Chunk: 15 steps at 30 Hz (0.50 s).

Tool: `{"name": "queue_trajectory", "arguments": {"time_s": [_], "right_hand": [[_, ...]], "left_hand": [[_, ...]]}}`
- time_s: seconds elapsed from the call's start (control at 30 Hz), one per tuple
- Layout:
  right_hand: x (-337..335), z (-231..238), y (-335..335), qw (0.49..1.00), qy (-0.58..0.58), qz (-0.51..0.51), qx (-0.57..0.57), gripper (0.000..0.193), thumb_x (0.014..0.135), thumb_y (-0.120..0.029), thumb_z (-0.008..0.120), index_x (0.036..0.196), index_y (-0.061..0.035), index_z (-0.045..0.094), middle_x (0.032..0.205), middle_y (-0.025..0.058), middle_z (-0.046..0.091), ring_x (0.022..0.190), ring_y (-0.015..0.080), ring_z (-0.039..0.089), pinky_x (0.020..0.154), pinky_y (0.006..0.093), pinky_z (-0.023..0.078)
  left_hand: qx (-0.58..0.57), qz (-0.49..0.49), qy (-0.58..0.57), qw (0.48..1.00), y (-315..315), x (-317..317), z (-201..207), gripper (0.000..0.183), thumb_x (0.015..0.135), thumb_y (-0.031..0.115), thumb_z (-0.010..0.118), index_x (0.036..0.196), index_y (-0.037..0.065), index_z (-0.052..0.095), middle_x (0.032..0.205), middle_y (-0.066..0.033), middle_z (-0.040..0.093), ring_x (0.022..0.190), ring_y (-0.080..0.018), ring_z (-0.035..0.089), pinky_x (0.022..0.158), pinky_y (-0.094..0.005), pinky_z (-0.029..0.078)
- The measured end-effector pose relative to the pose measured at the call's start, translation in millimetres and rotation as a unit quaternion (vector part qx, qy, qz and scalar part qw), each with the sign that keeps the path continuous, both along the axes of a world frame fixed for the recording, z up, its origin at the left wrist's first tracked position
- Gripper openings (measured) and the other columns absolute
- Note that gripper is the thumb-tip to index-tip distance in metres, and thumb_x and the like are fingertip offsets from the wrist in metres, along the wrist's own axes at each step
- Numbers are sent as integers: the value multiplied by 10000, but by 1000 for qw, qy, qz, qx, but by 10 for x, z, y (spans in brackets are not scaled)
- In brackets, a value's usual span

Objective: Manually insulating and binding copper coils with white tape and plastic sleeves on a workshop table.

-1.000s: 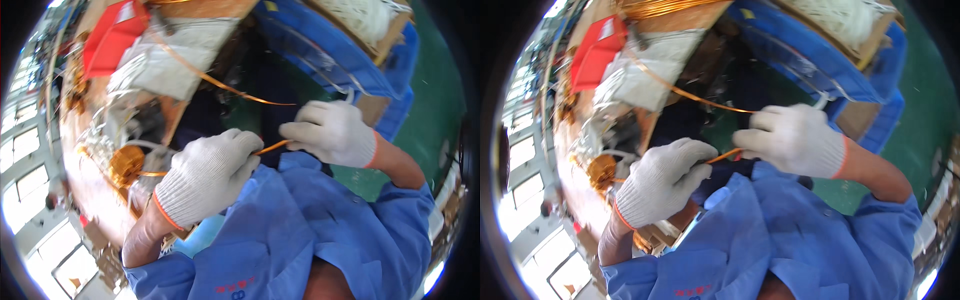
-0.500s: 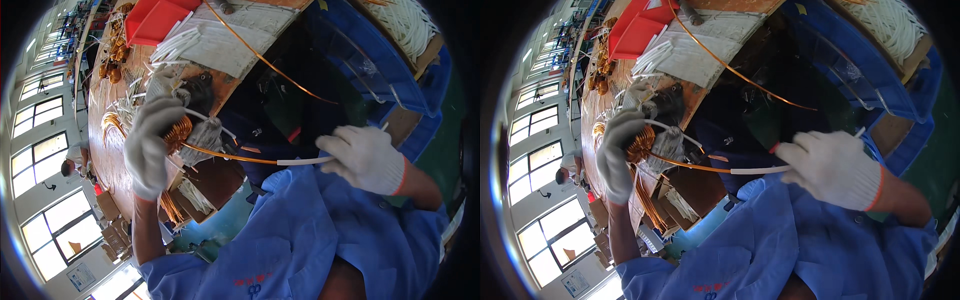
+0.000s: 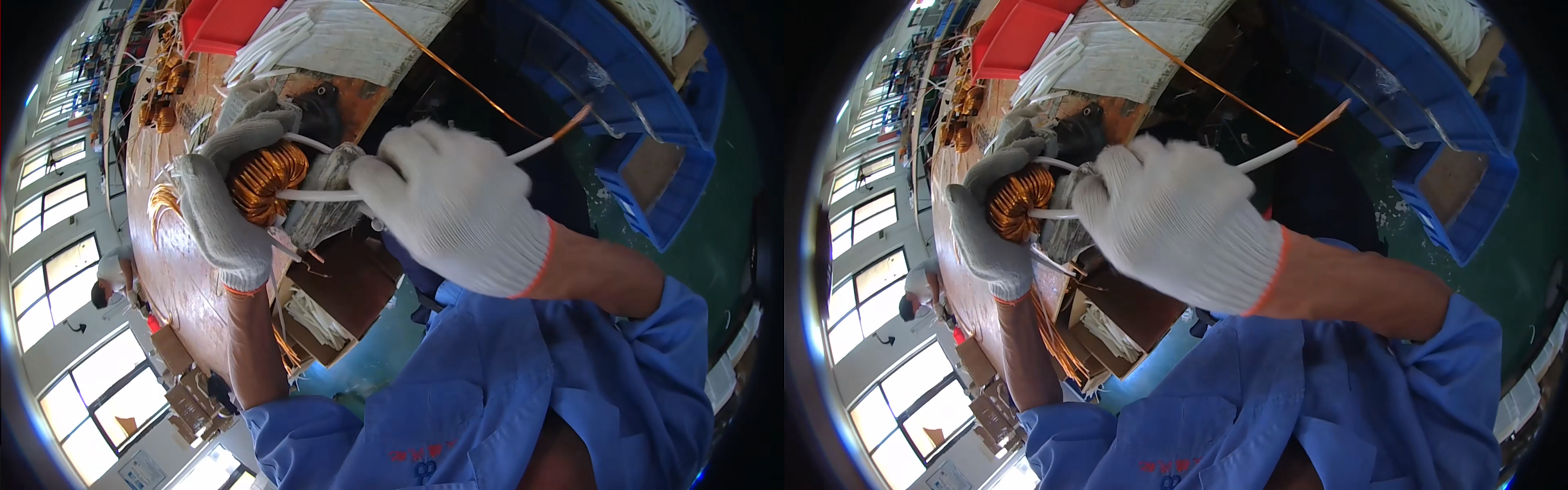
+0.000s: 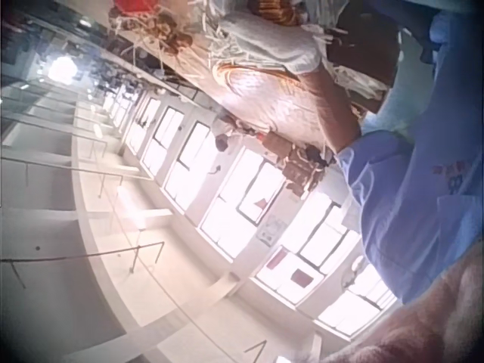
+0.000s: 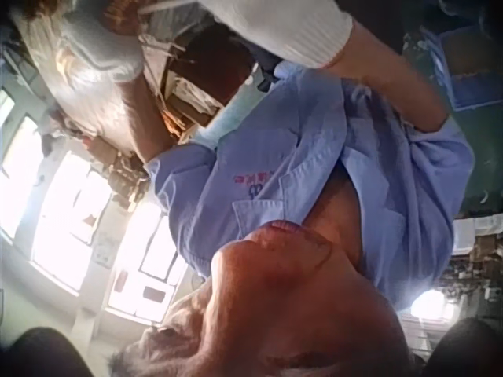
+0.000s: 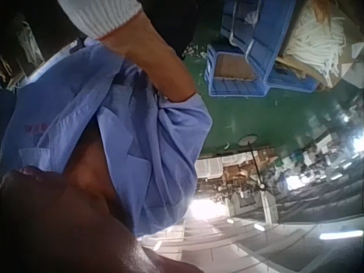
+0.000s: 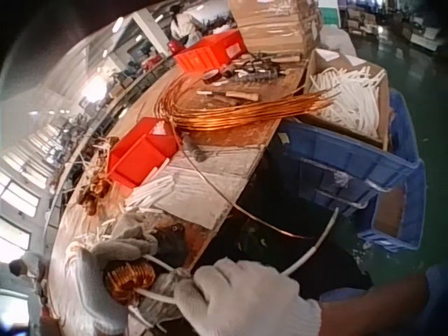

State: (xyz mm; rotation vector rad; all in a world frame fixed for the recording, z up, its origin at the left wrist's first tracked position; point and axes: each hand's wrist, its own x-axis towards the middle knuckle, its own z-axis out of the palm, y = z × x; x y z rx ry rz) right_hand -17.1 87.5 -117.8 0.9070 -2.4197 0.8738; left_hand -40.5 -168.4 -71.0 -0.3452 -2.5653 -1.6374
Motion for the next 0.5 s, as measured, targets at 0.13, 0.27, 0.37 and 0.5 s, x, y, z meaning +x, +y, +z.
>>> {"name": "queue_trajectory", "arguments": {"time_s": [0.13,0.27,0.37,0.5], "right_hand": [[634,-114,450,974,47,153,-163,363,769,-209,854,1074,-30,771,956,72,641,813,253,668,676,404,599],[1286,-574,870,954,-144,236,-113,425,861,-223,842,1206,-1,734,998,84,672,769,244,678,685,398,601],[1405,-758,985,919,-337,116,-171,467,990,-279,814,1332,5,672,1063,108,702,817,241,705,724,372,607],[1106,-564,915,789,-347,39,-505,493,1081,-338,744,1398,23,631,1243,160,738,936,228,742,808,347,620]], "left_hand": [[-18,3,22,1000,-20,-77,-77,840,1201,532,150,1265,-110,689,1339,-324,722,1336,-434,669,1226,-536,468],[50,-10,16,999,22,108,21,749,1213,470,191,1232,-92,687,1295,-345,721,1366,-464,645,1209,-587,486],[64,16,9,998,81,-104,-187,759,1210,497,203,1220,-92,683,1289,-355,717,1354,-480,644,1206,-590,489],[49,65,-2,997,31,80,-19,760,1209,509,210,1210,-91,676,1288,-354,716,1372,-494,629,1213,-597,480]]}}
